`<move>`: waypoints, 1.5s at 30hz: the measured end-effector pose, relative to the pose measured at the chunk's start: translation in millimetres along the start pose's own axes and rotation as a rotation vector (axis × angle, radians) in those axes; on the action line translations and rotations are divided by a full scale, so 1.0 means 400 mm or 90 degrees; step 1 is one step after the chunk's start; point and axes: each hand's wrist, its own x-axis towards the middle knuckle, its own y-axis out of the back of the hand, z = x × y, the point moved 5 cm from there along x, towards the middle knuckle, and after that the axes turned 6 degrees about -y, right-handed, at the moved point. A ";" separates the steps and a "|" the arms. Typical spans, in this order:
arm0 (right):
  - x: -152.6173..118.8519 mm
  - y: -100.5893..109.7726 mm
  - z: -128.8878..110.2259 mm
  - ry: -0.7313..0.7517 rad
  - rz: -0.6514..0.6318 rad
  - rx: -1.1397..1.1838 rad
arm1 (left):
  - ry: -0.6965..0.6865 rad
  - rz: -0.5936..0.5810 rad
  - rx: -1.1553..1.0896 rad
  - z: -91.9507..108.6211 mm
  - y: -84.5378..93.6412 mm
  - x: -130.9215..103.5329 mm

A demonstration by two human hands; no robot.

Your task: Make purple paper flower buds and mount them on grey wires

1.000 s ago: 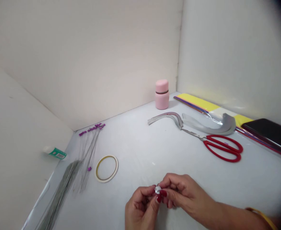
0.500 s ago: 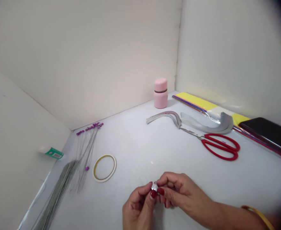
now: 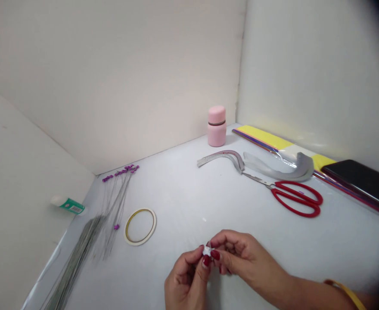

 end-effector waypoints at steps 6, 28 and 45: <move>-0.001 -0.001 -0.002 -0.007 -0.016 0.031 | -0.006 0.000 -0.012 0.006 -0.003 -0.002; -0.001 -0.005 0.000 0.013 -0.039 0.009 | 0.029 -0.031 -0.025 -0.015 0.005 0.009; 0.003 0.003 0.000 -0.014 -0.057 -0.035 | -0.124 -0.116 0.105 0.005 0.011 0.006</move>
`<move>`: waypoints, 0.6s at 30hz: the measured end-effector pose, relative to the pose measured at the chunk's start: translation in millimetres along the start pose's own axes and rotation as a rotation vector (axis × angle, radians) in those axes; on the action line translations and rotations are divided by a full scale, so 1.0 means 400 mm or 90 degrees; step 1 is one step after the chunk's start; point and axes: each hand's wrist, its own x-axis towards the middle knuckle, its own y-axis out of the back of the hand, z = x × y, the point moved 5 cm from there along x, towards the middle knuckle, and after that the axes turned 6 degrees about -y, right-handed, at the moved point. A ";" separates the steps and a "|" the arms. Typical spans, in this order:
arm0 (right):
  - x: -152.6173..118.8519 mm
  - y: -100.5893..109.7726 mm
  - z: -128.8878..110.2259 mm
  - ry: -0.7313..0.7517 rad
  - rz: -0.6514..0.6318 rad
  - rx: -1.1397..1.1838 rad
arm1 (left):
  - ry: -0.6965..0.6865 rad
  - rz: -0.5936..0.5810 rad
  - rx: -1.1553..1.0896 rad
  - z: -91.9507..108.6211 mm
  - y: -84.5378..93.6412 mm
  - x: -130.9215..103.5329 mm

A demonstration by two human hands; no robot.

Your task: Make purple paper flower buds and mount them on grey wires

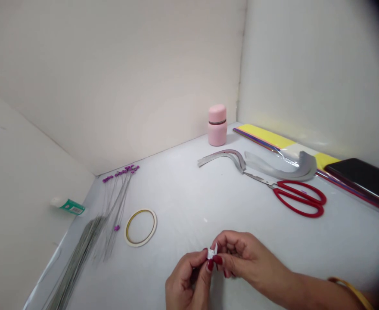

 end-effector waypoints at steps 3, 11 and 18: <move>0.000 -0.002 -0.005 -0.002 -0.010 0.014 | 0.055 0.022 -0.075 0.001 0.000 0.005; -0.002 -0.005 -0.004 0.004 -0.013 -0.004 | 0.201 0.001 -0.164 -0.012 -0.012 0.014; -0.005 -0.006 -0.018 -0.001 -0.018 0.009 | 0.200 0.037 -0.121 -0.011 -0.008 0.007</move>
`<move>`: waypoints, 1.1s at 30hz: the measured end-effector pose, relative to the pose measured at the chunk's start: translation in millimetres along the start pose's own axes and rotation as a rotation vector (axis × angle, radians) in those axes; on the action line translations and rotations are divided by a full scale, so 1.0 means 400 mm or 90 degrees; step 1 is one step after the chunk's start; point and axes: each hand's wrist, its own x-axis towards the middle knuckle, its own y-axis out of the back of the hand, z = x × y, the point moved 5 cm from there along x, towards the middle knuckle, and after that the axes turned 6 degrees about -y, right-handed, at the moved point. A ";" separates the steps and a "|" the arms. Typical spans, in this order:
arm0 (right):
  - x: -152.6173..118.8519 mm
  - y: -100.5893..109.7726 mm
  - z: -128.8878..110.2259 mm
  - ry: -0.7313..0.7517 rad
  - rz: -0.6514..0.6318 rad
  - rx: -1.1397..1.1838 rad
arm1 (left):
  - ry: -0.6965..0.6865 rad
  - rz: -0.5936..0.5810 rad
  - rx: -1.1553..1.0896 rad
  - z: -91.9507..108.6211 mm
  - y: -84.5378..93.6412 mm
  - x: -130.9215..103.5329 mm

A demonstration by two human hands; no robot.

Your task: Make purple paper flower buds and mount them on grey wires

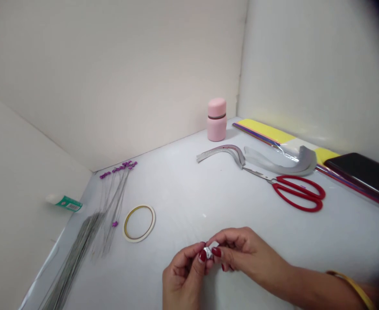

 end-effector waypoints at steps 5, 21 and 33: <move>0.007 0.009 0.007 -0.053 0.056 0.014 | -0.026 0.002 0.025 0.010 0.001 -0.003; 0.008 0.009 0.009 -0.070 0.058 -0.007 | -0.106 -0.069 0.107 0.019 -0.002 -0.011; 0.004 0.004 0.000 -0.073 0.049 -0.011 | -0.311 -0.070 0.262 0.042 -0.003 -0.023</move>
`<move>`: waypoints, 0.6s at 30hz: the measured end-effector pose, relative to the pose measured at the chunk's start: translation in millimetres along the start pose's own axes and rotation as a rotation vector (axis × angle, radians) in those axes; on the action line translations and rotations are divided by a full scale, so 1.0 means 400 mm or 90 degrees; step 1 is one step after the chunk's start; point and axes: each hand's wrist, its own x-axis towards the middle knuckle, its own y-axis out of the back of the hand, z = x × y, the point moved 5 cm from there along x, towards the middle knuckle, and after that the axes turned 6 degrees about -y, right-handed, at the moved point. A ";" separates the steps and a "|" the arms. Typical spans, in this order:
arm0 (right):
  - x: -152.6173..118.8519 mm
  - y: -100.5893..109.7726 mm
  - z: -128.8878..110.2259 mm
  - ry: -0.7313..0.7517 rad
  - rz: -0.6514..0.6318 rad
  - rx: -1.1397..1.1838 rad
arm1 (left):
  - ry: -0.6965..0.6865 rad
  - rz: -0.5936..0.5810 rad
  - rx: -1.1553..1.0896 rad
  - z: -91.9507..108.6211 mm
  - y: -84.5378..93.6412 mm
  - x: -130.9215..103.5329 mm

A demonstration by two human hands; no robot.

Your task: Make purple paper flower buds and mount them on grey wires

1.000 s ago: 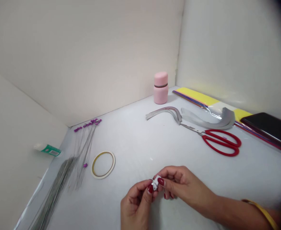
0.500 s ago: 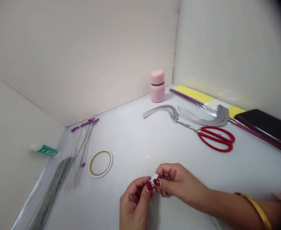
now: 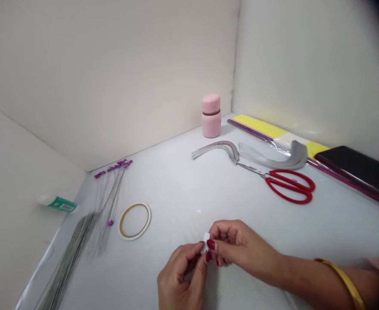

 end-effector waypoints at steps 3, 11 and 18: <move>-0.004 0.000 0.001 0.006 0.008 -0.008 | 0.104 0.023 -0.076 -0.018 -0.001 -0.004; -0.008 0.006 0.002 0.095 0.023 -0.060 | 0.244 0.040 -0.185 -0.036 -0.013 -0.002; 0.001 0.007 0.000 0.041 -0.024 0.024 | 0.202 0.004 -0.170 -0.030 -0.010 -0.002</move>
